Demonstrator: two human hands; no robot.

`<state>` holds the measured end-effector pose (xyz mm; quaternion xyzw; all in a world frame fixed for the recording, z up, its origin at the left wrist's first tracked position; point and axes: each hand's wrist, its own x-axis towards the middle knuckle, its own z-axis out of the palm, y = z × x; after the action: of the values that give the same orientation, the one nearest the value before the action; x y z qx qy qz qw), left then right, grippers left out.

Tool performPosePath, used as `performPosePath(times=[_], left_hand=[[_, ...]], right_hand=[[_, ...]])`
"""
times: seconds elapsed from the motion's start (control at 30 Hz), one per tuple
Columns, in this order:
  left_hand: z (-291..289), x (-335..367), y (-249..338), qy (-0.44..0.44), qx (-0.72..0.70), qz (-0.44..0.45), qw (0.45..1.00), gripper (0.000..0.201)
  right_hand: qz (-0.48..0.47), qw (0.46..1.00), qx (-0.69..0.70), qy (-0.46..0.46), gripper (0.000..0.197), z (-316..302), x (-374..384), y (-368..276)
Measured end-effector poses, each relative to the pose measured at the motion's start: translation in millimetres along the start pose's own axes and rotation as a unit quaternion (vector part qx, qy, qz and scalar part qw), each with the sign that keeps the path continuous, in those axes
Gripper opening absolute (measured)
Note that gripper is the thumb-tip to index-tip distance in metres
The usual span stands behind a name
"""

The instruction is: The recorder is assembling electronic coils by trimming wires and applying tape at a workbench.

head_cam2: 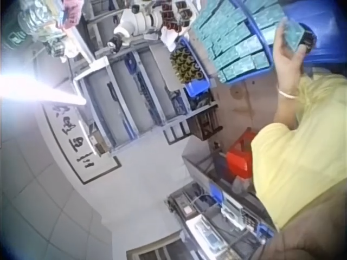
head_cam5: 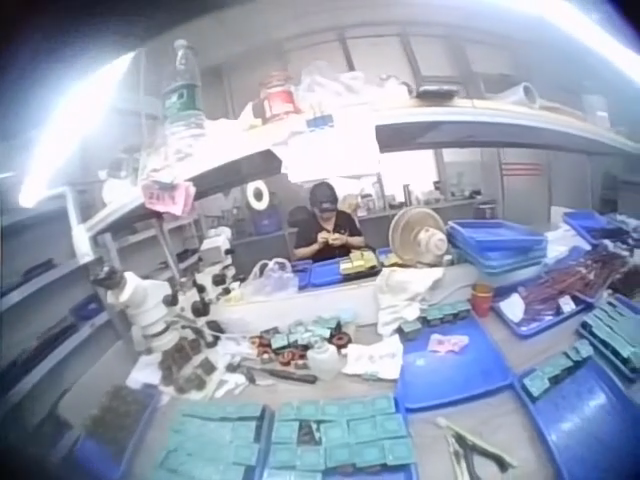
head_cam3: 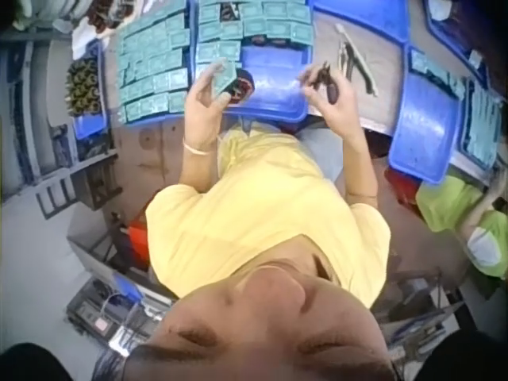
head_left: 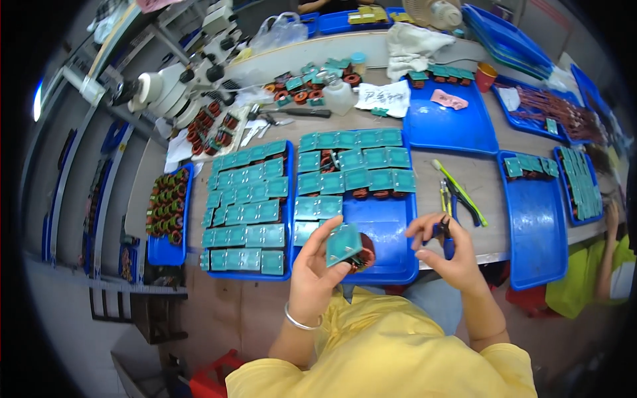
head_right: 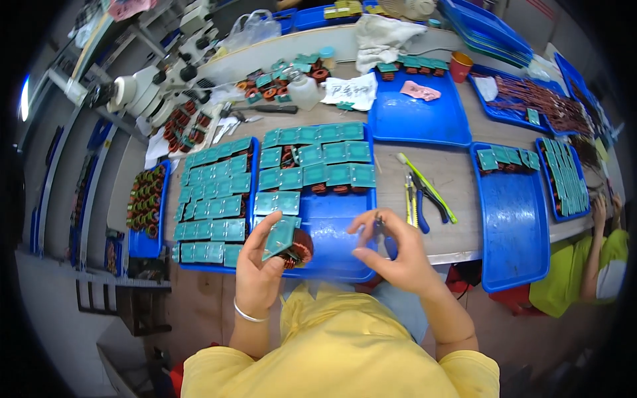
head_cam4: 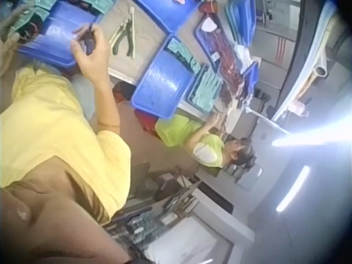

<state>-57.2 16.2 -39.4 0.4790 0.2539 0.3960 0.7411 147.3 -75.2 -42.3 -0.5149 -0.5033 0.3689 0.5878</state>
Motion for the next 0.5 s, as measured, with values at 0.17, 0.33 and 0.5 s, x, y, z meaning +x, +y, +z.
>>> performPosePath(times=[0.17, 0.33, 0.5], left_hand=[[36.3, 13.3, -0.2, -0.094, -0.116, -0.074, 0.986, 0.069], [52.2, 18.3, -0.3, -0.184, -0.1, -0.093, 0.973, 0.075], [58.2, 17.8, -0.7, -0.236, -0.11, -0.086, 0.962, 0.08]], right_hand=[[-0.011, 0.992, 0.126, 0.027, 0.03, -0.8, 6.3, -12.4], [-0.014, 0.977, 0.213, 0.026, 0.038, -11.9, 4.0, -23.9], [-0.017, 0.972, 0.235, 0.002, 0.041, -17.8, 0.8, -27.5]])
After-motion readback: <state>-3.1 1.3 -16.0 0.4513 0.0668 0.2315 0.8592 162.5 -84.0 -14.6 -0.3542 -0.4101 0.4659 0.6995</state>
